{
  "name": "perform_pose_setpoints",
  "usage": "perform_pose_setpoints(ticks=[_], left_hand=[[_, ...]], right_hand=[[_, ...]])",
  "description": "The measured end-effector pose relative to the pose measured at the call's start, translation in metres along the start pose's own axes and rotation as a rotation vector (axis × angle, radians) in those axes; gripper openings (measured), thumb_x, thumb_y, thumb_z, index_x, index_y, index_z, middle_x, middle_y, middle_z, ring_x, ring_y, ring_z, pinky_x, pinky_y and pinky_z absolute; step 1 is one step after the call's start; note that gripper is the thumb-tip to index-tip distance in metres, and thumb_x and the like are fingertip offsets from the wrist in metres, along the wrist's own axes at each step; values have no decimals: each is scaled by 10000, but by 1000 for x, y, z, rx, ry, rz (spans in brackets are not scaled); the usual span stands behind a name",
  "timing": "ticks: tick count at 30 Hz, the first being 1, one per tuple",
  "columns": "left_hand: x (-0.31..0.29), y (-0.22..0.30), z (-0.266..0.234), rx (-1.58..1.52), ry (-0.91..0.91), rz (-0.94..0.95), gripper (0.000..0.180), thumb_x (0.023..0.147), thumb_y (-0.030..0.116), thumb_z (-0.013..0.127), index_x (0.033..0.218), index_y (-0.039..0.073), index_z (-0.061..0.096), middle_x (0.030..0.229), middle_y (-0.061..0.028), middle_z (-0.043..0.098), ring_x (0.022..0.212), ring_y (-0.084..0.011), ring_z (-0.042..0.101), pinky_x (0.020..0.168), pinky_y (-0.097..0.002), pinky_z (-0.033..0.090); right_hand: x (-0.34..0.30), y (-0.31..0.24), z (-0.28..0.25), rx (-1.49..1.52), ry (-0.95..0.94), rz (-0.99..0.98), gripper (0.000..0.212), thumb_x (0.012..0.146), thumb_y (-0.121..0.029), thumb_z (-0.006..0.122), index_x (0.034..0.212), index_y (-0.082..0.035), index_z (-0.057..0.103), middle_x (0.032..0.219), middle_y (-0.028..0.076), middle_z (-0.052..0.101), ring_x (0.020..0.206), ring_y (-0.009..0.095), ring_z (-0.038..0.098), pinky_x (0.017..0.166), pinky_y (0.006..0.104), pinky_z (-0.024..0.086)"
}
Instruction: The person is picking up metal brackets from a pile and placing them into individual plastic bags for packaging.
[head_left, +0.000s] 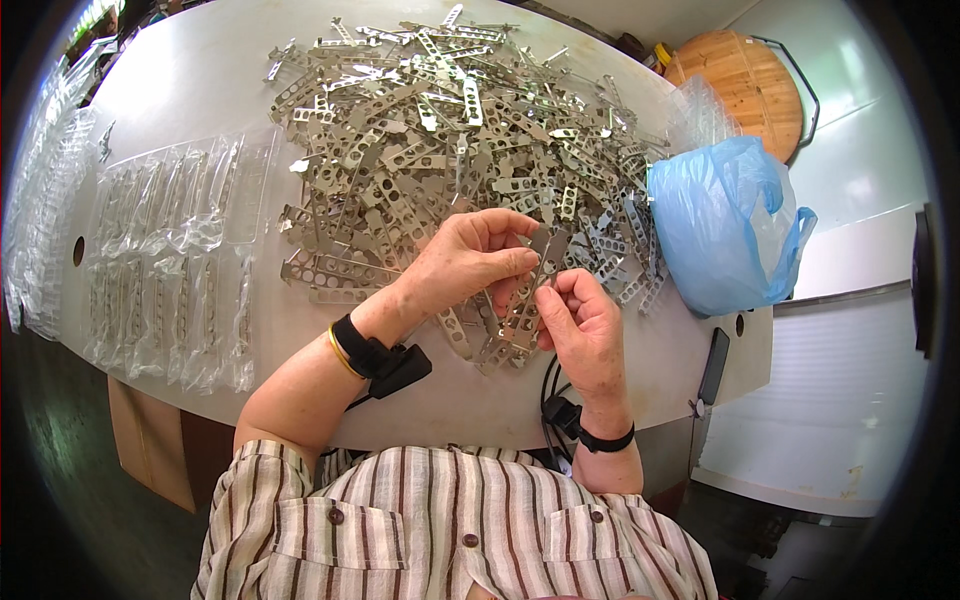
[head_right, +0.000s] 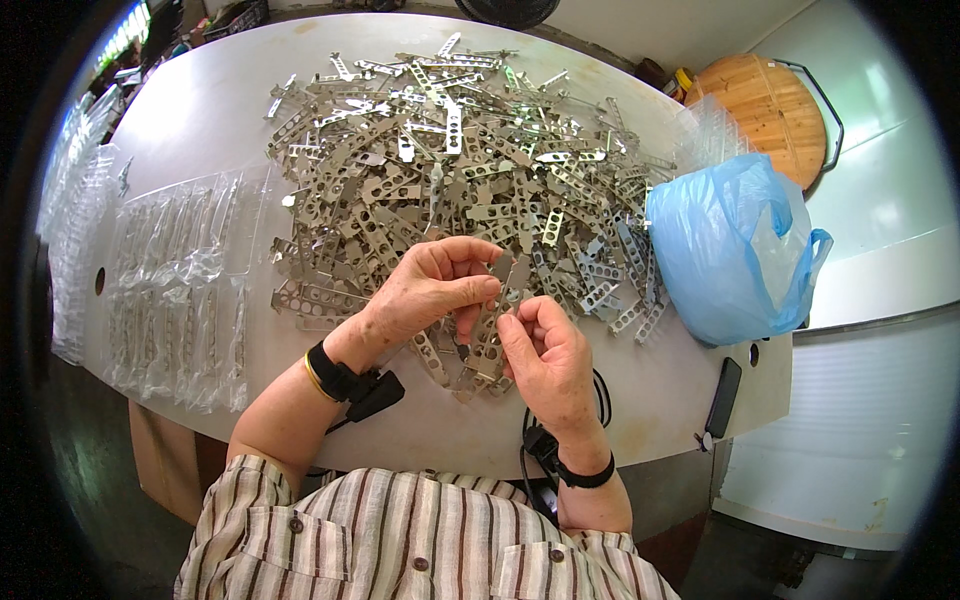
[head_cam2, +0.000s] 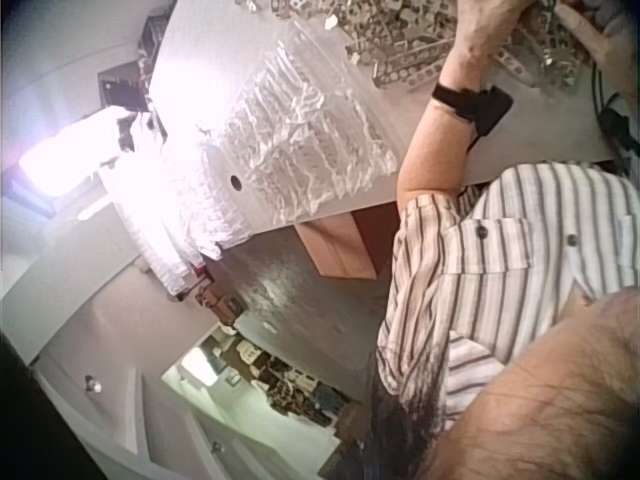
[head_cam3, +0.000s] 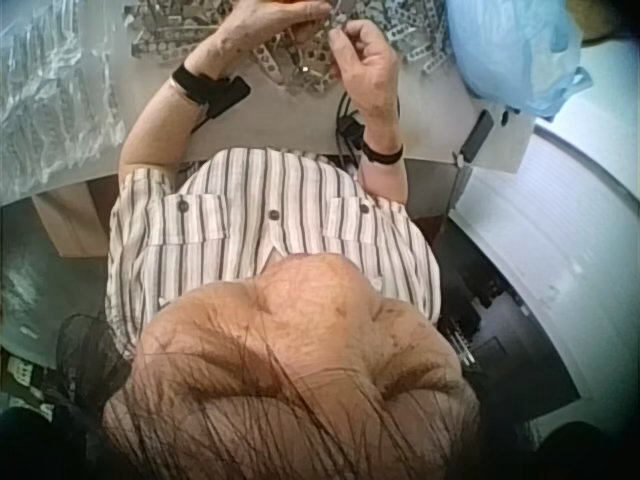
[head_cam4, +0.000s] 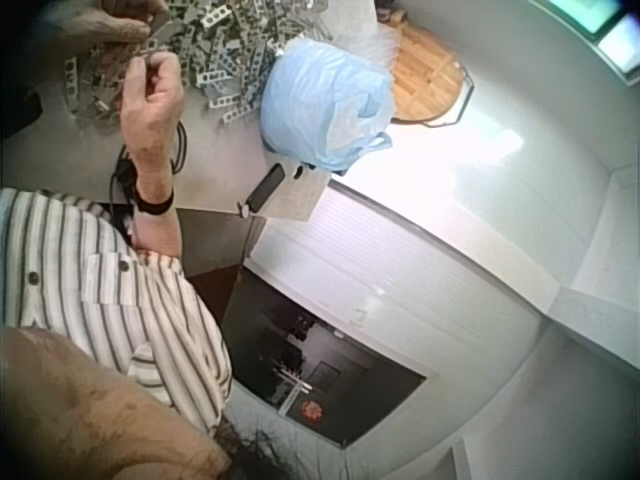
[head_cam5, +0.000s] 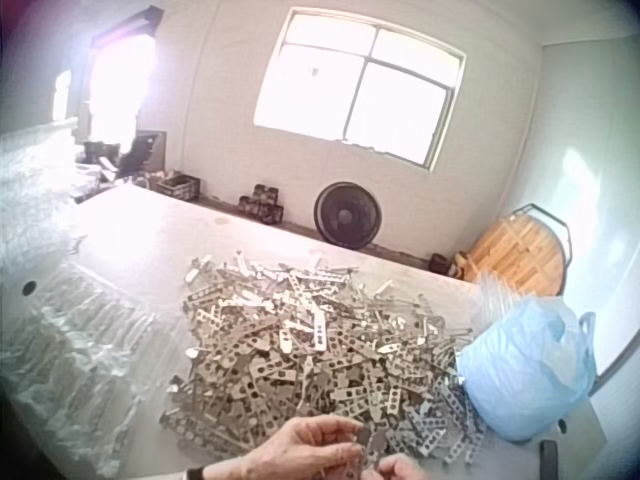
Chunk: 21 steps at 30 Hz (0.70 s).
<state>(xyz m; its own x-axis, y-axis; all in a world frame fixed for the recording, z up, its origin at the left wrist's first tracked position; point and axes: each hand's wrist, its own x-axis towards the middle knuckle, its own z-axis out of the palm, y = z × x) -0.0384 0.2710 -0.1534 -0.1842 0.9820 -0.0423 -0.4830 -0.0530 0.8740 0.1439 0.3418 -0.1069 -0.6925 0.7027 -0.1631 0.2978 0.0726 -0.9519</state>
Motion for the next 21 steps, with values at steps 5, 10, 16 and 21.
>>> perform_pose_setpoints(ticks=[5, 10, 16, 21], left_hand=[[0, 0, 1, -6, -3, -3, 340, 966, 117, 695, 1259, -26, 599, 855, -49, 691, 596, -99, 650, 522, -243, 532], [-2, 1, 1, 5, -35, -8, 312, 981, 102, 676, 1259, -15, 594, 825, -38, 681, 582, -97, 645, 524, -245, 539], [0, -1, 3, -9, -48, -24, 302, 992, 102, 664, 1254, -20, 577, 797, -28, 666, 576, -97, 645, 520, -244, 543], [0, -2, 3, 3, -52, -23, 297, 995, 103, 660, 1246, -29, 572, 799, -36, 669, 576, -100, 646, 519, -247, 547]], right_hand=[[0, 0, -1, -16, -2, -2, 108, 1020, -141, 618, 983, -53, 566, 742, -43, 608, 611, 8, 526, 539, 189, 450], [1, 2, 0, 7, -27, -1, 102, 1025, -135, 608, 1008, -50, 554, 756, -38, 612, 621, 15, 527, 548, 199, 458], [1, 3, 1, 21, -62, -19, 80, 1033, -112, 589, 1026, -47, 543, 761, -35, 606, 634, 16, 524, 552, 203, 461], [1, 4, -1, -22, -71, -22, 76, 1036, -109, 585, 1027, -45, 546, 760, -35, 602, 633, 17, 517, 547, 201, 446]])
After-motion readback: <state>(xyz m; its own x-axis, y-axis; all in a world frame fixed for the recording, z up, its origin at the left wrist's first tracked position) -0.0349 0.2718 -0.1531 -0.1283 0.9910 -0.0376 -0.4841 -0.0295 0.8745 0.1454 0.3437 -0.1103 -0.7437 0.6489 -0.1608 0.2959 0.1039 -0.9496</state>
